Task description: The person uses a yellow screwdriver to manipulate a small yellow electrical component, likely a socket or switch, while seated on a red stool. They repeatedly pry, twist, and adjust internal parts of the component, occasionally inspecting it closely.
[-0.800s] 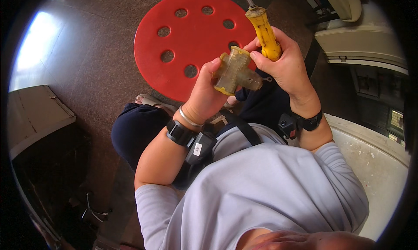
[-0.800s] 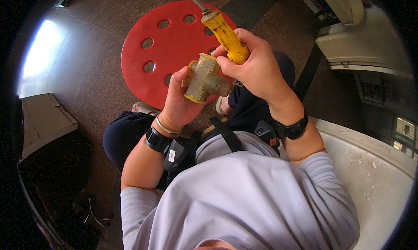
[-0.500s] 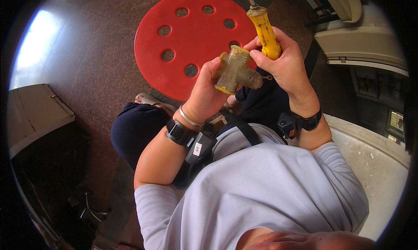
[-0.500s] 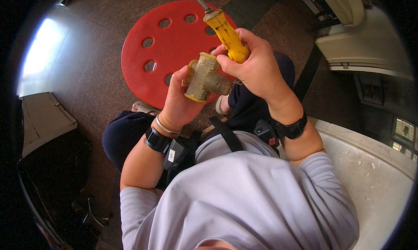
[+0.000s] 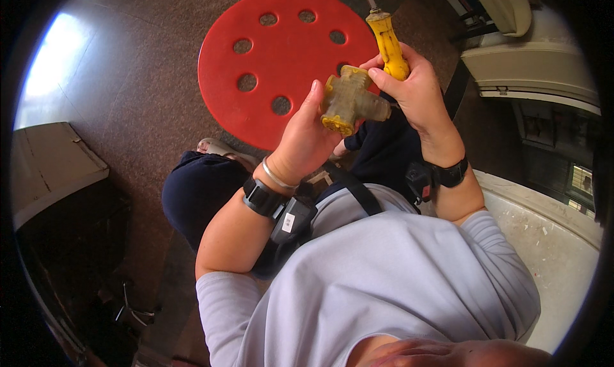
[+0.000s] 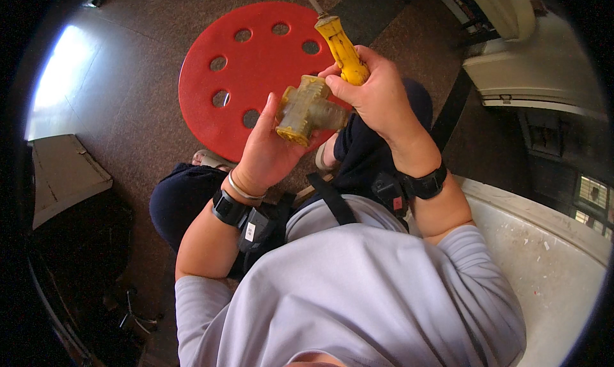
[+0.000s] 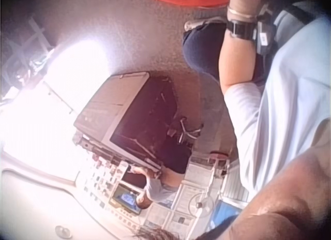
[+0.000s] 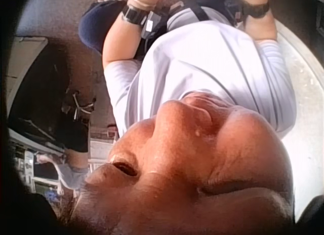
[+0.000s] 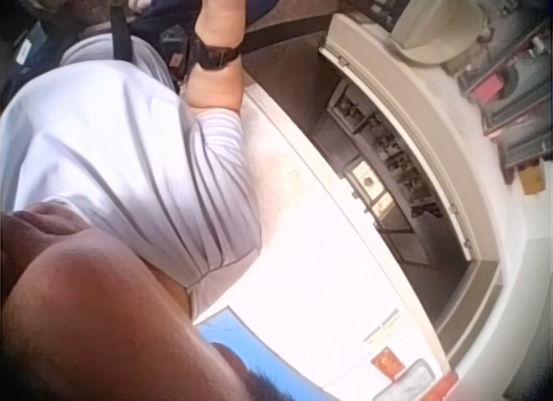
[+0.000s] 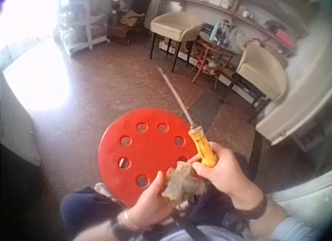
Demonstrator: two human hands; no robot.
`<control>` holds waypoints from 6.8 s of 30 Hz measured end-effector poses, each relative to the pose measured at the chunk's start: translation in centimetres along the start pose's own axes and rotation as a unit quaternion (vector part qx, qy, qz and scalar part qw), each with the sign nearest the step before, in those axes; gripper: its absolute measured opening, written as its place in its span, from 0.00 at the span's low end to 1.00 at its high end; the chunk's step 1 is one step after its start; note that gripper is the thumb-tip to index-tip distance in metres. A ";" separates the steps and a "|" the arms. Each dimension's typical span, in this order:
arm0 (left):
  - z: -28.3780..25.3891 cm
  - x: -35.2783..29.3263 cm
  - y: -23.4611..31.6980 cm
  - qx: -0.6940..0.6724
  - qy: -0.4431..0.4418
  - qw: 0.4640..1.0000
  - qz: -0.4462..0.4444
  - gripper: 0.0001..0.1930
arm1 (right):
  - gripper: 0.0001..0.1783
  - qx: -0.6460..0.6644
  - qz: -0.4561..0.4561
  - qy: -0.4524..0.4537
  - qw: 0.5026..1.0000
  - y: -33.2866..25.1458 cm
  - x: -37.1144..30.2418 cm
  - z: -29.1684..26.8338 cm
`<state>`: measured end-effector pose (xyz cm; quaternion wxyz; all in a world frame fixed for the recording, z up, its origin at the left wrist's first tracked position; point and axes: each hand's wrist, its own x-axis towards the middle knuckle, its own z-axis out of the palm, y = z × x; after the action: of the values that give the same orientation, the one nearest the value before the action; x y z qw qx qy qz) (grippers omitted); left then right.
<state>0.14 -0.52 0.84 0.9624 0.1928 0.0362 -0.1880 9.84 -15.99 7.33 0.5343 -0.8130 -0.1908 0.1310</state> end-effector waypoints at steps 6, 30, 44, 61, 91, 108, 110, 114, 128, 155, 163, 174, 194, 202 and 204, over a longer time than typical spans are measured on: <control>0.0 0.1 0.1 -0.013 -0.006 1.000 0.000 0.32 | 0.08 0.067 0.034 -0.007 0.997 0.8 0.2 -0.1; -0.7 0.4 0.4 0.019 0.062 0.995 -0.070 0.37 | 0.16 0.178 0.169 -0.043 0.969 3.5 1.5 0.1; -0.8 0.8 2.8 0.546 0.200 0.735 0.349 0.17 | 0.14 0.344 0.220 -0.083 0.909 6.1 3.8 0.1; -1.0 2.5 3.0 0.714 0.258 0.578 0.299 0.22 | 0.18 -0.096 -0.031 -0.074 0.992 -0.6 -5.1 -11.8; -2.0 2.3 3.2 0.806 0.211 0.459 0.308 0.20 | 0.16 -0.147 -0.102 -0.001 0.984 1.6 -10.4 -9.3; -2.0 2.7 3.2 0.773 0.301 0.464 0.311 0.23 | 0.16 -0.073 -0.111 0.094 0.987 4.7 -11.4 -5.2; -2.0 2.7 3.3 0.776 0.308 0.451 0.314 0.24 | 0.15 -0.076 -0.148 0.119 0.979 5.1 -11.3 -4.8; -1.1 2.7 3.6 0.812 0.282 0.425 0.283 0.24 | 0.14 -0.121 -0.021 -0.112 0.986 4.3 -9.0 -8.5; 0.1 4.3 4.9 0.838 0.364 0.339 0.225 0.26 | 0.14 0.053 -0.015 -0.015 0.998 5.6 -9.0 -3.4; -0.5 1.8 1.6 0.614 0.177 0.728 0.248 0.27 | 0.16 -0.172 -0.143 0.105 0.969 12.3 -7.8 -9.8; -0.6 1.2 0.3 0.526 0.162 0.791 0.268 0.27 | 0.18 -0.160 -0.126 0.103 0.974 13.0 -7.6 -9.5; -0.5 1.2 0.2 0.470 0.117 0.819 0.306 0.28 | 0.17 -0.210 -0.143 0.135 0.958 13.0 -7.4 -9.1; -0.8 1.0 0.1 0.444 0.111 0.834 0.309 0.27 | 0.15 -0.215 -0.162 0.151 0.951 12.8 -7.5 -9.2; -0.9 1.0 0.1 0.447 0.113 0.834 0.304 0.25 | 0.16 -0.222 -0.148 0.146 0.953 12.6 -7.6 -9.2; -0.9 1.0 0.1 0.458 0.118 0.828 0.301 0.25 | 0.16 -0.230 -0.155 0.149 0.949 12.7 -7.6 -9.2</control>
<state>1.09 -0.42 -0.07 0.7607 0.6338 -0.0006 0.1400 9.07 -31.44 -0.64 0.3692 -0.8844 -0.2575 -0.1233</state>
